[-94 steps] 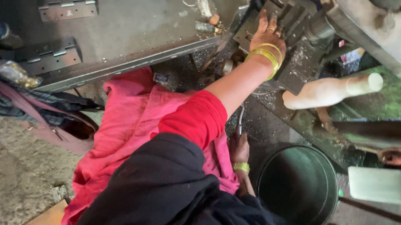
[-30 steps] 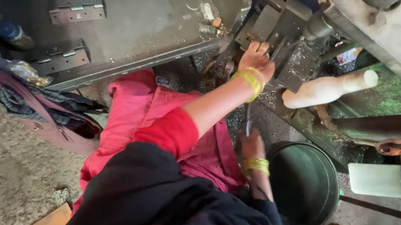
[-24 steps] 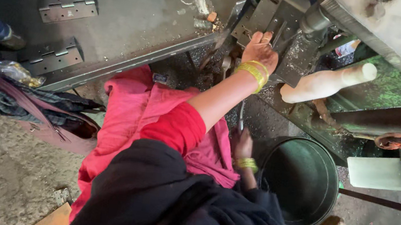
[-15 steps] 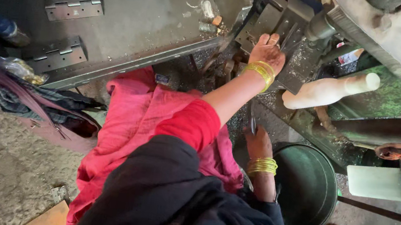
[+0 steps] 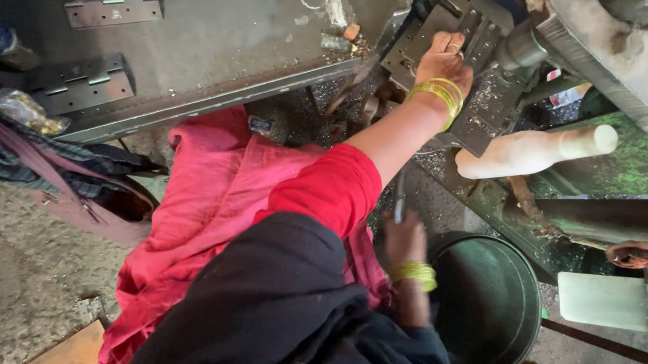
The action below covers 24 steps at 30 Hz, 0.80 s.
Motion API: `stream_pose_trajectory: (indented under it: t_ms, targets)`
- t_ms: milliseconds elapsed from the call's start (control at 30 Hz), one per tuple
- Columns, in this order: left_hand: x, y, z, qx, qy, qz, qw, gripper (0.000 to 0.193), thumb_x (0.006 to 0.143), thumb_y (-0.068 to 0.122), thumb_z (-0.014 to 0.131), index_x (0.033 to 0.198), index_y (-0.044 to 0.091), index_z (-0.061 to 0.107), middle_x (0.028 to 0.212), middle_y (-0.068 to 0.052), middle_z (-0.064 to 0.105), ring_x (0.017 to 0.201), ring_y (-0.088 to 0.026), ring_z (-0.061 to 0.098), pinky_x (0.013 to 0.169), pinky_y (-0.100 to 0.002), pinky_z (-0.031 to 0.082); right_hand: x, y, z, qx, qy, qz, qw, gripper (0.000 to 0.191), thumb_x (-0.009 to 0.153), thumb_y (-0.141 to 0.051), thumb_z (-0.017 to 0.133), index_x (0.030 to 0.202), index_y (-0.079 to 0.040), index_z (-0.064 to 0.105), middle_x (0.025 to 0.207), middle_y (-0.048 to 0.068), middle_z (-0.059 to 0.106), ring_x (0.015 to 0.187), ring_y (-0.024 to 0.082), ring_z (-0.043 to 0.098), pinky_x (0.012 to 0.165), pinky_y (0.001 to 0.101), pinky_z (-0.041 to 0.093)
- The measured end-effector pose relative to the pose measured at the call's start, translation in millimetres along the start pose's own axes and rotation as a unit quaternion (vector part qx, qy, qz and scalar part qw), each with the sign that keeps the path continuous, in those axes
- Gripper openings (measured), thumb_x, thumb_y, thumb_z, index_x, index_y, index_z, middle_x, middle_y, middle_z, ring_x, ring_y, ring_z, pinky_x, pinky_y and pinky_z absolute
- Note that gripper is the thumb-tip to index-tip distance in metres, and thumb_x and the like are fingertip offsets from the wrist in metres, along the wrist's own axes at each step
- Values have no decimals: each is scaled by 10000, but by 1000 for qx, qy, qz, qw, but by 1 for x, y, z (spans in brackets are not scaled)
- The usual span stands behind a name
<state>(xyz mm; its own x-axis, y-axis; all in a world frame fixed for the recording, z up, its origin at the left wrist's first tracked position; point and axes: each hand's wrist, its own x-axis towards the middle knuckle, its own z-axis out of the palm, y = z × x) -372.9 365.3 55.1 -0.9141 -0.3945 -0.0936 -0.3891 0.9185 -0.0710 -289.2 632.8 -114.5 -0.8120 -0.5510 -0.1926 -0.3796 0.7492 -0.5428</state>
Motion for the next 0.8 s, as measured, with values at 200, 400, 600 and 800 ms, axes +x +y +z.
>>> stream_pose_trajectory:
  t_ms: [200, 400, 600, 800]
  targets:
    - [-18, -10, -6, -63, 46, -46, 996, 446, 804, 239, 703, 1243, 160, 687, 1459, -99, 536, 1421, -328, 342, 1092, -511, 242, -18, 16, 67, 17, 22, -28, 999, 362, 967, -384, 635, 1188, -98, 635, 938, 265, 730, 858, 464, 688, 708, 568, 509]
    - [-112, -74, 27, -161, 321, 1, 933, 372, 693, 268, 748, 1056, 186, 765, 1195, -10, 700, 1225, -234, 558, 1057, -499, 381, -9, 11, 22, -239, 204, -231, 921, 462, 956, -392, 683, 1294, -84, 614, 1083, 251, 647, 935, 421, 634, 723, 544, 503]
    - [-172, -303, 84, -281, 352, -338, 826, 141, 977, 185, 590, 871, 124, 661, 936, -91, 708, 889, -241, 676, 764, -395, 534, -35, -85, -87, 83, 378, -282, 878, 746, 1130, -597, 554, 1493, 46, 453, 1474, 252, 485, 1326, 369, 500, 1124, 545, 412]
    - [-190, -417, 92, -85, 60, -451, 886, 382, 941, 435, 572, 1141, 125, 670, 1248, -154, 603, 1169, -346, 552, 981, -547, 355, -34, -138, -126, 49, 407, -290, 865, 733, 1133, -611, 556, 1414, 65, 518, 1463, 265, 492, 1430, 400, 448, 1208, 579, 348]
